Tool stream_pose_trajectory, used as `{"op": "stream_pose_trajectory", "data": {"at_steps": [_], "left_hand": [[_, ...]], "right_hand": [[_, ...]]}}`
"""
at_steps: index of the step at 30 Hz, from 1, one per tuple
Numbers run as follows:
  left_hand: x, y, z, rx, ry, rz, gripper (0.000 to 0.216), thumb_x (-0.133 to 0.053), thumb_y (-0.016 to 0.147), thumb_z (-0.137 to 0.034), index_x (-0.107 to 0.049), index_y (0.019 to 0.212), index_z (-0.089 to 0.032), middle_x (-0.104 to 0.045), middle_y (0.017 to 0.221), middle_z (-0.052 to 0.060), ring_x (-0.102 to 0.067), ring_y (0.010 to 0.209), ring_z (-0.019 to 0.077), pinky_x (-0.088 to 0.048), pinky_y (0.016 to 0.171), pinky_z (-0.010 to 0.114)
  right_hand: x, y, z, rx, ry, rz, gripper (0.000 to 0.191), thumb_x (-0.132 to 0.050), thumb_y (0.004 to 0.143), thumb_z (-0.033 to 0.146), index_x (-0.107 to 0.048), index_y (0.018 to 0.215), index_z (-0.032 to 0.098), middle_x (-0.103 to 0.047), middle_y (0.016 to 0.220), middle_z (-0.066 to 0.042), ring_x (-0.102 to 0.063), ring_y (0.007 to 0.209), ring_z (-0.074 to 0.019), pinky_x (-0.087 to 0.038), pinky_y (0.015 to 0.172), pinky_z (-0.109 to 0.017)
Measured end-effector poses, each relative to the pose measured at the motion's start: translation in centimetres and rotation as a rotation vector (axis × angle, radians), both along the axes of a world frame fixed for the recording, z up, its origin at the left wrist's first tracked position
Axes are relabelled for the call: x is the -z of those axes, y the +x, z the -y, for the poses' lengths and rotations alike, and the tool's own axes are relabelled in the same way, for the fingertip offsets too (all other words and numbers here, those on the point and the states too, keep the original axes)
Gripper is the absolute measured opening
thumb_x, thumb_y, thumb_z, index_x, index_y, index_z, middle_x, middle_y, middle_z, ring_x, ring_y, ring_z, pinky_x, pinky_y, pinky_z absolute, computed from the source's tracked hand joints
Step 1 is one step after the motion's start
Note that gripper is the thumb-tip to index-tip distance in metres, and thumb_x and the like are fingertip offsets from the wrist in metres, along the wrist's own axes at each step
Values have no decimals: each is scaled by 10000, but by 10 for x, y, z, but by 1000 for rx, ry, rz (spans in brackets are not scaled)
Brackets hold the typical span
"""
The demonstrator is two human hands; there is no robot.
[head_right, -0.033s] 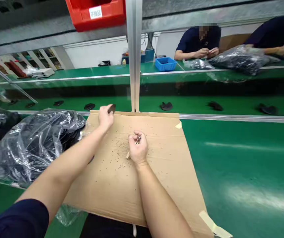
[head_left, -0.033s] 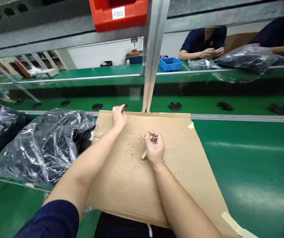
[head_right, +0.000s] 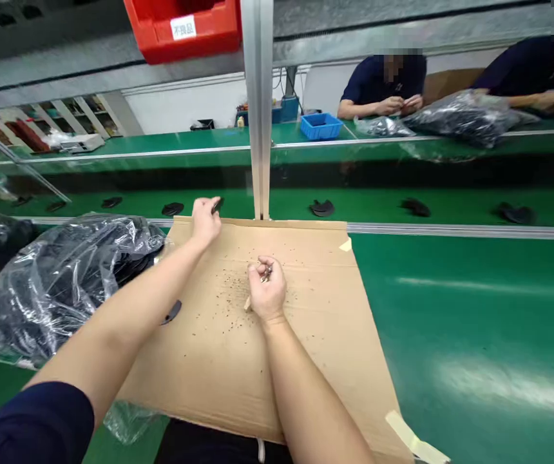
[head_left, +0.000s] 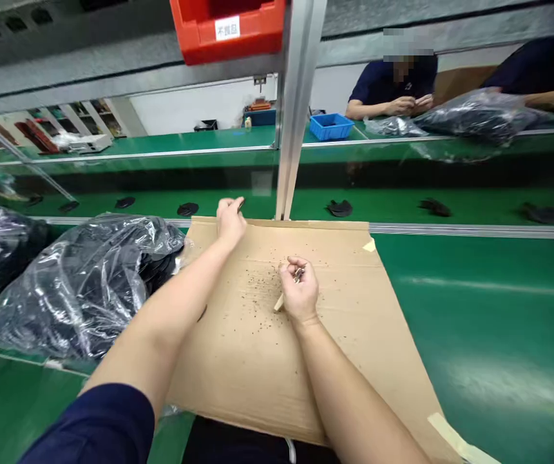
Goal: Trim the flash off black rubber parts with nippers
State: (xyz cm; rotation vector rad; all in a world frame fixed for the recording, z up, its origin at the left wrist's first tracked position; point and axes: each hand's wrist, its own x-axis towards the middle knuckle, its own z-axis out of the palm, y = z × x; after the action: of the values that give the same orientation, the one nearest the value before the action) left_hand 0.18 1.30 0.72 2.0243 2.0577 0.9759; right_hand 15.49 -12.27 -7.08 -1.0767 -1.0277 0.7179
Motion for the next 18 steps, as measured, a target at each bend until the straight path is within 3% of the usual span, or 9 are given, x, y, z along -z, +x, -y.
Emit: {"op": "stream_pose_trajectory", "data": {"at_steps": [2,4,6,9,13,18], "left_hand": [[-11,5,-19,-18,-43,-18,627,-654,795,-170,-434,1381,-183,-375,1394,146,-412,1280,268,-346,1071,358],[-15,12,-19,-1,-75,-20,676,-693,775,-231,-420,1389,-166,-363,1416,156,-408,1290,287,-349,1076,371],[-13,17,-1,82,-107,-34,575,-646,817,-275,-468,1350,-152,-426,1377,145,-452,1261,263,-367,1069,344],[-8,10,49,244,-258,-177,469,-610,840,-350,-557,1263,-155,-525,1304,124,-516,1203,259,-400,1041,340],[-17,-39,110,342,-518,-432,553,-674,773,-428,-582,1244,-154,-603,1233,129,-568,1133,291,-432,979,366],[-24,-111,154,481,-669,-646,652,-785,641,-371,-592,1233,-179,-597,1242,127,-538,1165,295,-408,971,329]], "right_hand": [[-4,0,1,1,-13,24,308,-638,818,380,-555,1041,184,-533,777,17,-552,713,-139,-465,745,-298],[-8,1,2,5,-56,68,324,-635,808,397,-558,1038,182,-548,784,9,-561,725,-150,-465,746,-305],[-13,1,4,8,-128,133,324,-625,801,426,-566,1006,182,-562,780,-2,-564,720,-162,-463,725,-309],[-17,1,6,7,-180,238,307,-599,802,457,-572,933,180,-578,768,-19,-568,709,-176,-459,714,-317],[-14,-1,5,8,-147,320,337,-583,791,480,-579,930,172,-602,811,-40,-575,733,-180,-458,749,-325],[-4,-5,-2,10,-160,312,408,-586,760,519,-593,963,165,-590,758,-16,-547,655,-156,-452,694,-304]]}}
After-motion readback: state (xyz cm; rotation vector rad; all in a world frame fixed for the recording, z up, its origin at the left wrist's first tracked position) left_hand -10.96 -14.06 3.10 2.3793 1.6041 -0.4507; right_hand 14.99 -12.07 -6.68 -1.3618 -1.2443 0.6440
